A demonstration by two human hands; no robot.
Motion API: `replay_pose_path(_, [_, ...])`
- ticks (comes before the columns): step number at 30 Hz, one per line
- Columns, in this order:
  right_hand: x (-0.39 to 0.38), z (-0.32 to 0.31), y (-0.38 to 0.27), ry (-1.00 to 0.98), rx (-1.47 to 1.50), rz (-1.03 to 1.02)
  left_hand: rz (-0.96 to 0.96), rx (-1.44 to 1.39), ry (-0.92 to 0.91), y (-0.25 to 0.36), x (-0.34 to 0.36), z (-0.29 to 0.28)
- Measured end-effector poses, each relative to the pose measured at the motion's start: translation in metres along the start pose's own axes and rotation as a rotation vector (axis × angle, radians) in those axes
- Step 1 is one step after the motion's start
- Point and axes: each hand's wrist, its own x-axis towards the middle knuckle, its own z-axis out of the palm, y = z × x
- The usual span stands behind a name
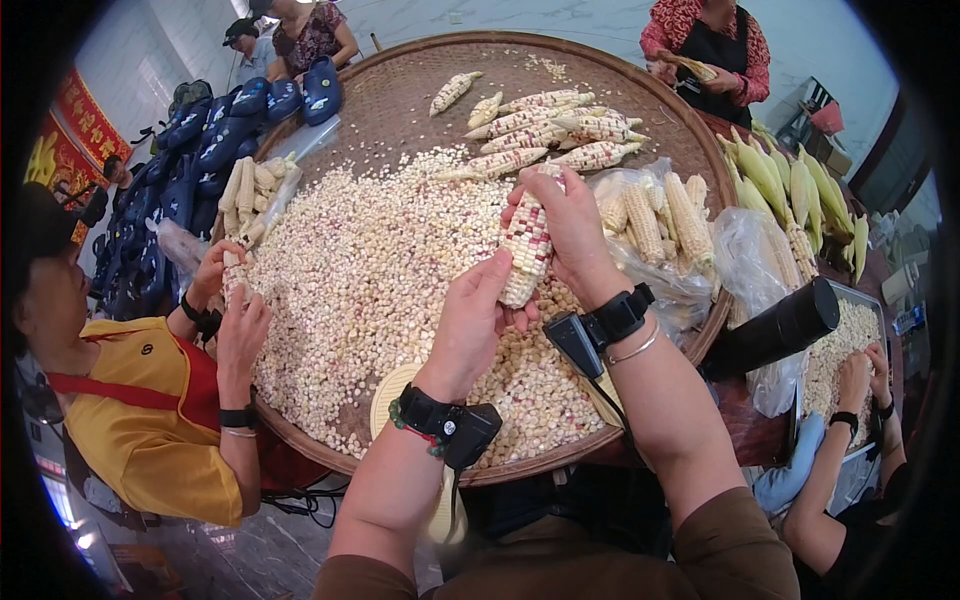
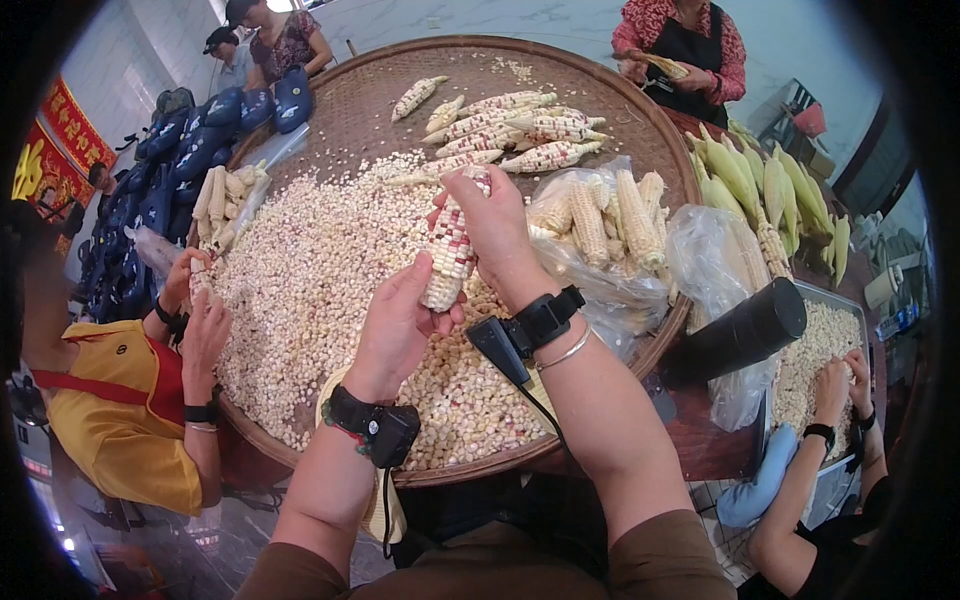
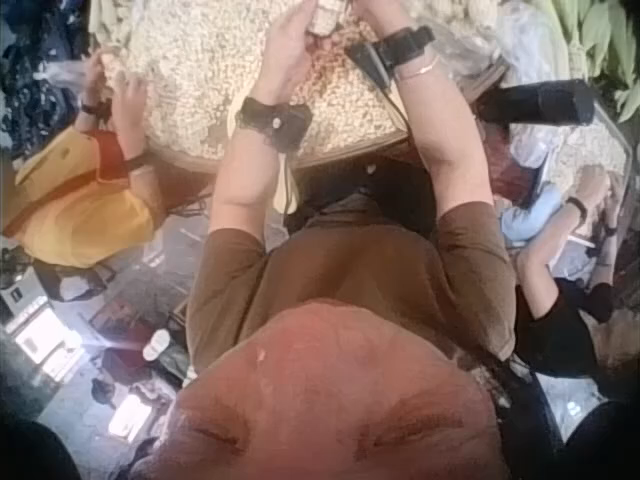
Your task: Shelling corn kernels from the cob by hand into a large tray.
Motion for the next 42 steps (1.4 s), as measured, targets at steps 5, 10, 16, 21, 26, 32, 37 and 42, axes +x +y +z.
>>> replay_pose_path(5, [0.0, 0.0, -0.001, 0.018, 0.008, 0.022, 0.024, -0.009, -0.004, 0.0, 0.0, 0.0])
replay_pose_path(10, [0.0, 0.0, -0.002, 0.017, 0.015, 0.018, 0.039, -0.002, -0.001, -0.002, 0.0, 0.001])
replay_pose_path(16, [-0.001, 0.002, -0.003, 0.018, 0.025, 0.018, 0.018, -0.106, -0.023, 0.003, 0.0, 0.001])
replay_pose_path(21, [0.0, 0.001, -0.004, 0.014, 0.021, 0.004, 0.037, 0.049, 0.014, 0.0, 0.0, 0.005])
replay_pose_path(26, [0.001, -0.001, -0.002, 0.01, 0.027, -0.007, 0.05, 0.007, 0.009, 0.001, -0.002, 0.005])
replay_pose_path(32, [-0.002, 0.004, -0.005, 0.002, 0.066, 0.049, -0.005, -0.066, 0.12, -0.001, 0.0, -0.004])
replay_pose_path(37, [-0.002, 0.003, -0.003, 0.007, 0.037, 0.016, -0.031, -0.1, 0.098, -0.002, 0.002, -0.003])
replay_pose_path(42, [0.004, -0.002, 0.005, 0.009, 0.005, -0.023, -0.05, -0.21, 0.095, 0.005, -0.001, 0.007])
